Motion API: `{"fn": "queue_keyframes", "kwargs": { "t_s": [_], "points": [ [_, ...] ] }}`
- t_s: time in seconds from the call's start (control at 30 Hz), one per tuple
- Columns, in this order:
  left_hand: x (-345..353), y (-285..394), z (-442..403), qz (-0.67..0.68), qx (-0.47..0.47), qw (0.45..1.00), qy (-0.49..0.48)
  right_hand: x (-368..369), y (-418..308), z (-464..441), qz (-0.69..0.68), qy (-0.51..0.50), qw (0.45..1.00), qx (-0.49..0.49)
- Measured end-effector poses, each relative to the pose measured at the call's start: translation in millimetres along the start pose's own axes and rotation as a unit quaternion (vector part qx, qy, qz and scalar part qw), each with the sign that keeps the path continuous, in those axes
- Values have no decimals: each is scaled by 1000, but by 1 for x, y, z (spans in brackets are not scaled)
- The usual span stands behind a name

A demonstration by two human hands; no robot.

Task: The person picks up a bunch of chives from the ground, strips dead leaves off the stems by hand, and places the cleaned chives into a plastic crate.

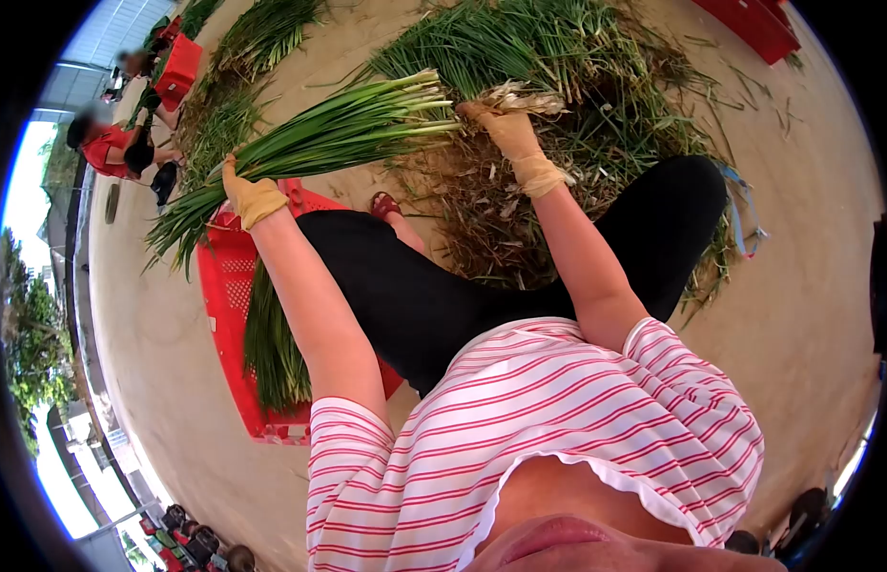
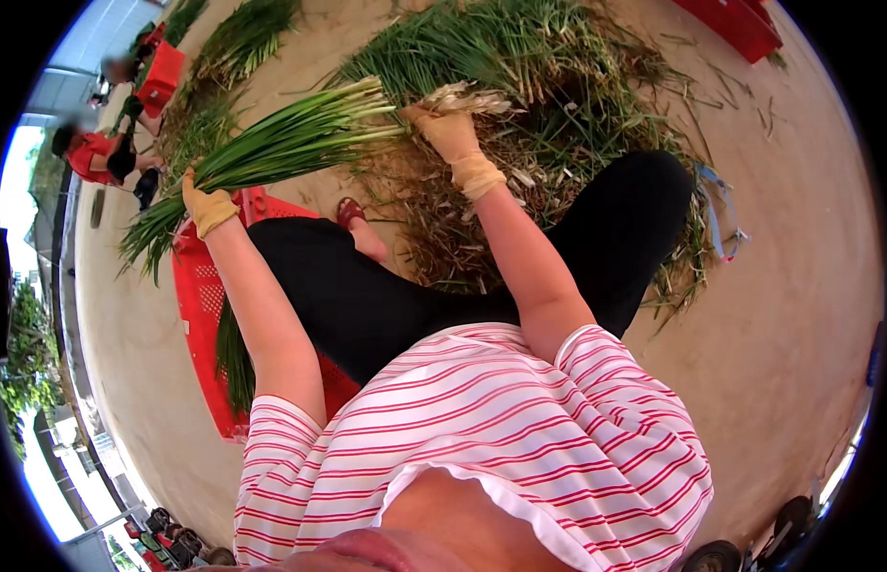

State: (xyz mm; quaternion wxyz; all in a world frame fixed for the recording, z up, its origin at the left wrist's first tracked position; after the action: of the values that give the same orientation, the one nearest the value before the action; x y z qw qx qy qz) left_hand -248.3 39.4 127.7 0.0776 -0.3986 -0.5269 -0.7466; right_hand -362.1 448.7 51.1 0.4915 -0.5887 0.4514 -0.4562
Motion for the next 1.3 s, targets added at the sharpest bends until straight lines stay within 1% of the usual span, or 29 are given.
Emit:
{"fn": "queue_keyframes", "kwargs": {
  "t_s": [0.03, 0.07, 0.1, 0.2, 0.27, 0.3, 0.37, 0.4, 0.43, 0.5, 0.57, 0.6, 0.63, 0.67, 0.73, 0.77, 0.8, 0.83, 0.9, 0.93, 0.97, 1.0, 1.03, 1.07, 1.1, 1.13, 1.17, 1.23, 1.3],
  "points": [
    [6, -7, 10, 53, -44, 997, 15, 16, 19, -6, 227, -9, 974, -14],
    [20, -5, 37, 14, -36, 999, 25, 30, -9, 6, 355, -31, 934, 9],
    [25, -6, 45, 12, -35, 999, 22, 43, -29, 14, 399, -65, 914, 8],
    [32, -9, 56, 2, -40, 999, 32, 57, -12, 13, 361, -62, 930, 5],
    [28, -8, 48, -2, -27, 999, 16, 46, -11, 16, 287, -16, 957, -31],
    [23, -6, 43, -6, -15, 1000, 3, 35, 4, 9, 375, -16, 926, 36],
    [12, 1, 31, -12, 5, 1000, 0, -7, 47, -1, 288, 68, 955, 0],
    [11, 6, 24, -16, 24, 1000, -9, -34, 70, -7, 308, 102, 945, 42],
    [8, 8, 18, -16, 22, 1000, -9, -61, 76, -5, 403, 94, 901, 129],
    [3, 5, 10, 64, -26, 998, 14, -99, 98, 3, 587, 164, 790, 62],
    [1, 3, 13, 67, -30, 997, 22, -104, 93, 8, 565, 251, 784, 51],
    [2, 7, 13, 11, 16, 1000, -11, -93, 84, 3, 415, 188, 889, 48],
    [4, 12, 16, -46, 62, 996, -44, -73, 58, 0, 249, 118, 960, 44],
    [7, 12, 18, -48, 62, 996, -44, -51, 39, 1, 208, 54, 974, 70],
    [12, 1, 26, 38, -26, 998, 37, -9, -9, 10, 266, -30, 961, 69],
    [19, 0, 34, 39, -27, 998, 34, 6, -20, 13, 320, 10, 947, -27],
    [26, -2, 47, 21, -34, 999, 19, 23, -39, 17, 412, -20, 910, -38],
    [29, -3, 52, 2, -40, 999, 5, 38, -44, 19, 440, -79, 894, 7],
    [29, -9, 45, 7, -35, 999, -5, 57, -42, 17, 436, -49, 896, -66],
    [30, -9, 40, 16, -31, 999, -16, 58, -40, 16, 434, -47, 897, -67],
    [29, -11, 37, 16, -30, 999, -17, 68, -32, 19, 222, -152, 963, -32],
    [31, -12, 43, 7, -32, 999, -16, 79, -33, 26, -2, -249, 968, 6],
    [33, -13, 47, -3, -36, 999, -14, 73, -44, 29, -1, -250, 968, 7],
    [35, -13, 49, -2, -37, 999, -10, 67, -61, 35, -199, -279, 939, 24],
    [37, -12, 50, -14, -32, 999, -11, 60, -73, 39, -390, -295, 871, 44],
    [36, -10, 52, -26, -26, 999, -11, 48, -77, 32, -441, -286, 851, 5],
    [36, -10, 55, -24, -25, 999, -8, 35, -72, 28, -449, -261, 854, 18],
    [42, -9, 63, -35, -18, 999, 6, 16, -50, 12, -178, -158, 970, 38],
    [46, -12, 70, -44, -26, 999, -2, 15, -26, 13, 36, -91, 987, 124]
  ]
}}
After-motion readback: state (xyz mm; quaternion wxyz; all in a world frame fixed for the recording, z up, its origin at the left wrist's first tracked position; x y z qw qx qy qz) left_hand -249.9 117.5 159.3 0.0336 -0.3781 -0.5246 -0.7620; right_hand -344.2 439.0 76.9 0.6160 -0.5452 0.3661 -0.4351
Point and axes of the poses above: each hand's wrist, its own z-axis away from the middle knuckle, its own x-axis out of the palm, y = z × x, the point moved 7 cm from there along -z, towards the middle knuckle, and after that the axes turned 1 degree about y, right-handed, at the moved point
